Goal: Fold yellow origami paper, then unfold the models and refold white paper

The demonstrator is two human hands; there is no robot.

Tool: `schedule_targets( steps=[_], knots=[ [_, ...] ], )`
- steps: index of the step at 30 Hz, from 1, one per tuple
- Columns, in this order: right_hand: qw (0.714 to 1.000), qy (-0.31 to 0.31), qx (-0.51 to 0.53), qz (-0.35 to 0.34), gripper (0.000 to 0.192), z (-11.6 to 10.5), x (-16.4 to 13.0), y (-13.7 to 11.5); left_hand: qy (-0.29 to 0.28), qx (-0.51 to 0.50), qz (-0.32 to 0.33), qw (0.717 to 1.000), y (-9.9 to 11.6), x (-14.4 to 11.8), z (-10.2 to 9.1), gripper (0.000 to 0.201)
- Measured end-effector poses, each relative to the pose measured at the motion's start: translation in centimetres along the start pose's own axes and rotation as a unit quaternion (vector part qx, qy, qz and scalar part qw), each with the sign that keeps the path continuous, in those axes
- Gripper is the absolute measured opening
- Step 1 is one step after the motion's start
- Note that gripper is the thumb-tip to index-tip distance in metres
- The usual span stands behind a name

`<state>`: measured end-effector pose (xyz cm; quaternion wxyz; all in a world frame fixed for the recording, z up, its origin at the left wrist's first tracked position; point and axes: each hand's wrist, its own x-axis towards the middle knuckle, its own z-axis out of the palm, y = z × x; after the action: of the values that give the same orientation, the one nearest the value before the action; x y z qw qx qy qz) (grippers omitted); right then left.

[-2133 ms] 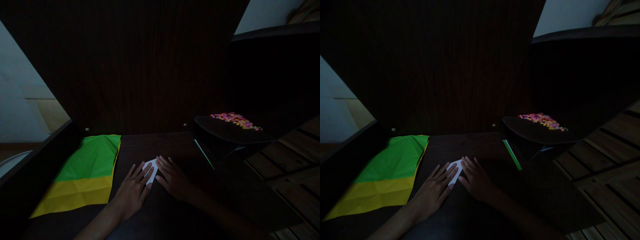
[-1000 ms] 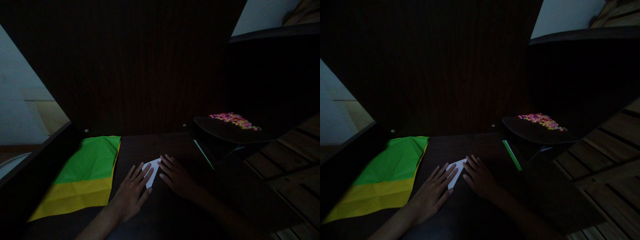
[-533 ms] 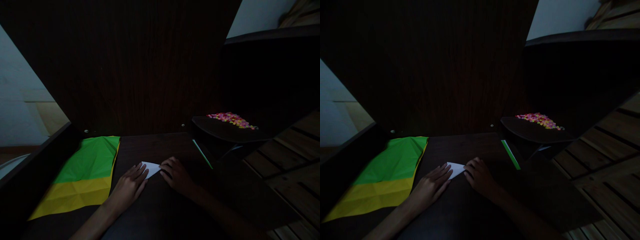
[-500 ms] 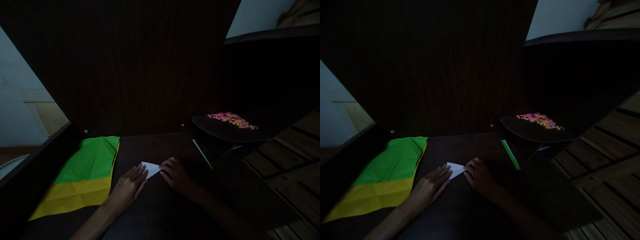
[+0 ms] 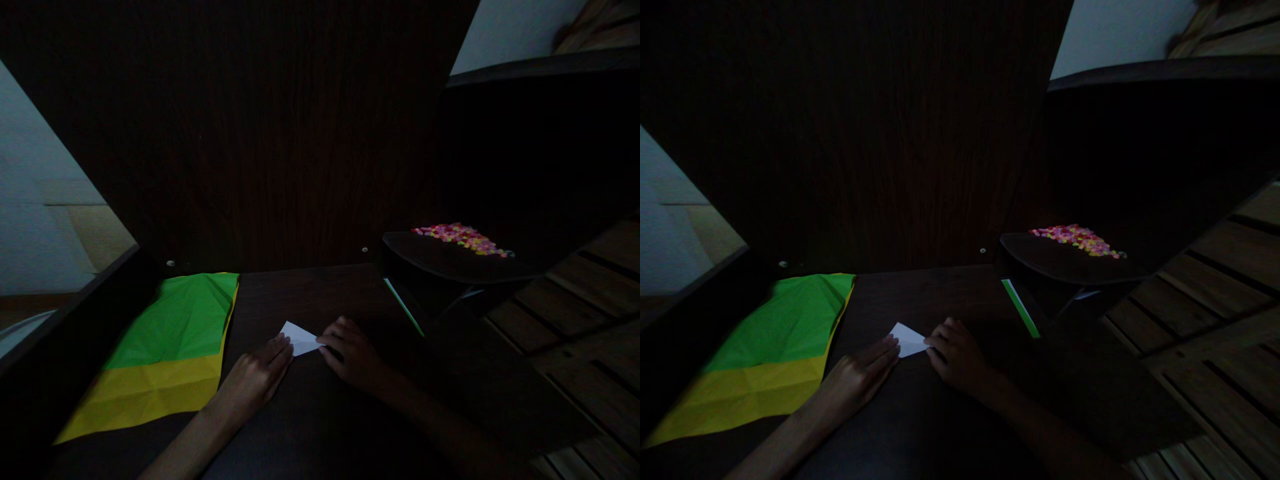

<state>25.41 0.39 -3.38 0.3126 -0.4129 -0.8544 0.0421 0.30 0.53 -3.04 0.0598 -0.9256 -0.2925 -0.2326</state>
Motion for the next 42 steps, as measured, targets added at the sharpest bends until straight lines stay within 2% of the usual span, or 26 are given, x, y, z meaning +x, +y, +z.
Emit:
schedule_targets(
  steps=[13, 26, 34, 42],
  knots=[
    [1.000, 0.024, 0.010, -0.013, 0.014, 0.06, -0.03, -0.35, 0.026, -0.014, -0.003, 1.000, 0.17, 0.21, -0.04, 0.029],
    [1.000, 0.020, -0.007, 0.005, 0.016, 0.28, -0.29, -0.08, 0.044, -0.027, -0.014, 0.999, 0.01, 0.00, 0.35, 0.029],
    [0.998, 0.067, 0.007, -0.015, 0.014, 0.15, 0.07, -0.08, 0.063, -0.053, -0.028, 0.996, 0.13, 0.34, 0.10, 0.029],
    [0.998, 0.066, 0.003, -0.021, 0.014, 0.14, 0.01, 0.01, 0.065, -0.060, -0.042, 0.995, 0.21, 0.37, 0.04, 0.026]
  ],
)
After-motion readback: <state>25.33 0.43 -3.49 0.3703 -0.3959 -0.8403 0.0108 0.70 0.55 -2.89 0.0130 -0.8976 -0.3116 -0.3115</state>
